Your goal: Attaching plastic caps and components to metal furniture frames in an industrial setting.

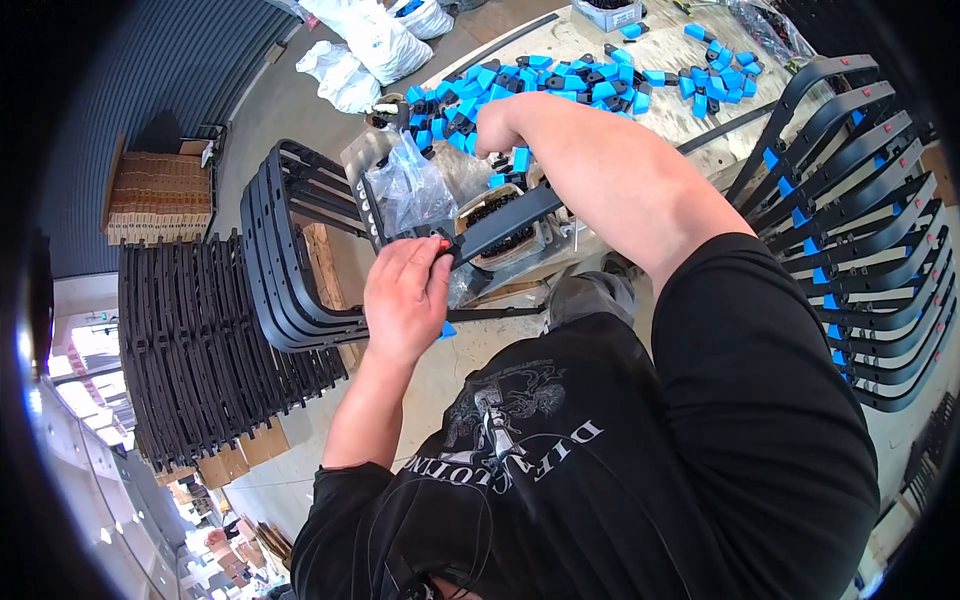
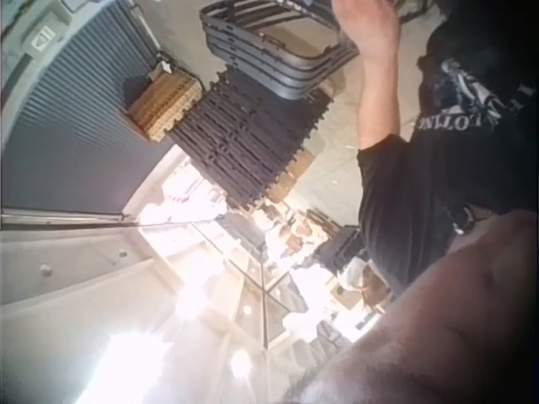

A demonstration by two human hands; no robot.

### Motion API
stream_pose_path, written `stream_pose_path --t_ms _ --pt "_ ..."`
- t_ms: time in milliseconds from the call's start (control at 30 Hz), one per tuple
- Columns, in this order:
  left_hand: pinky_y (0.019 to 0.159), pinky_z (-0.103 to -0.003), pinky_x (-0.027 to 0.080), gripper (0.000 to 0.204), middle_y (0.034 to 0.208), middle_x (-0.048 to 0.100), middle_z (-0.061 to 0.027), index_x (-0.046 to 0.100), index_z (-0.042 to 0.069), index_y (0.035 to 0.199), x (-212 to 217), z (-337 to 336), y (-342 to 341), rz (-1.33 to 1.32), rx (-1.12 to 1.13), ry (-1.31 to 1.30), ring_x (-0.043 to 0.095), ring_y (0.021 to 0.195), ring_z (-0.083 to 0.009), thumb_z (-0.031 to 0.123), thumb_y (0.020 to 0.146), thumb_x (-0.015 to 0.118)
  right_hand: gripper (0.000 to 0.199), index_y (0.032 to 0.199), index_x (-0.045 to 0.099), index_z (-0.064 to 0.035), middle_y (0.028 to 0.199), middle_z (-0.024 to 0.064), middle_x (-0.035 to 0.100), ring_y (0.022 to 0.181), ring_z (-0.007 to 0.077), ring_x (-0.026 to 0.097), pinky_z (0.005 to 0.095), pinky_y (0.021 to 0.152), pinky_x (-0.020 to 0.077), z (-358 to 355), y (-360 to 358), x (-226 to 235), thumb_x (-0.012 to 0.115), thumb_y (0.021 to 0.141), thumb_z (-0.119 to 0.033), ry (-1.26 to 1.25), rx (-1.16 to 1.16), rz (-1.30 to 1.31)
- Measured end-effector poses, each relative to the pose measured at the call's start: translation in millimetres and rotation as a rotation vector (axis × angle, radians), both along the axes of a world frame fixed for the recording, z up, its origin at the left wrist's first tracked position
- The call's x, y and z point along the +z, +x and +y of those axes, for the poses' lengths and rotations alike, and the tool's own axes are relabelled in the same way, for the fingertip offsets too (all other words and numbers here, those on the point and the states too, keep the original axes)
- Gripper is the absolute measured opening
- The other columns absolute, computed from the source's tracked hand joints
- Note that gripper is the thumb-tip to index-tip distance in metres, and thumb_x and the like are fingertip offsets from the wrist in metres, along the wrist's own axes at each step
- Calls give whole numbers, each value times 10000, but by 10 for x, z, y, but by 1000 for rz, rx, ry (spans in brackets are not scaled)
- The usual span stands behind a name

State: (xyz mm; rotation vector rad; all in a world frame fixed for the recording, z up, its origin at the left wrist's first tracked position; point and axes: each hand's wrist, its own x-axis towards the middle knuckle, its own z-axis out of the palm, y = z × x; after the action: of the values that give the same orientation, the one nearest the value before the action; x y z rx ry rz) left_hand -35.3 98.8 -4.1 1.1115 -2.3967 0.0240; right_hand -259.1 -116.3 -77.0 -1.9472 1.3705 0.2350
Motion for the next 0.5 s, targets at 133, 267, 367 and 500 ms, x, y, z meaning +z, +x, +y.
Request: stream_pose_path --t_ms 133,267,367,500 --pt "918 -415 540 382 1096 702 -166 659 -42 1192 -64 111 -5 -111 24 -63 663 1041 -333 120 862 761 468 1187 723 -42 1046 159 741 932 299 704 451 769 546 -15 34 1 684 854 -369 -20 41 14" --pt "926 -416 544 419 1132 698 -173 638 -50 1240 -107 136 12 -238 21 -108 671 1063 -335 118 872 746 416 952 795 -9 964 152 761 812 278 713 430 738 557 38 139 46 699 879 -408 -32 44 15" --pt "937 -414 538 411 1147 693 -175 635 -57 1233 -69 108 -15 -328 -35 -138 666 1075 -333 133 881 733 438 1113 742 -31 936 130 737 783 274 688 437 659 530 -56 86 -207 708 858 -387 -95 64 -3" --pt "944 -428 525 401 1162 691 -181 649 -27 1220 -114 104 58 -224 -24 -61 663 1083 -331 166 881 741 385 980 745 -33 838 94 710 671 244 641 428 578 512 40 44 69 694 869 -399 28 32 27"
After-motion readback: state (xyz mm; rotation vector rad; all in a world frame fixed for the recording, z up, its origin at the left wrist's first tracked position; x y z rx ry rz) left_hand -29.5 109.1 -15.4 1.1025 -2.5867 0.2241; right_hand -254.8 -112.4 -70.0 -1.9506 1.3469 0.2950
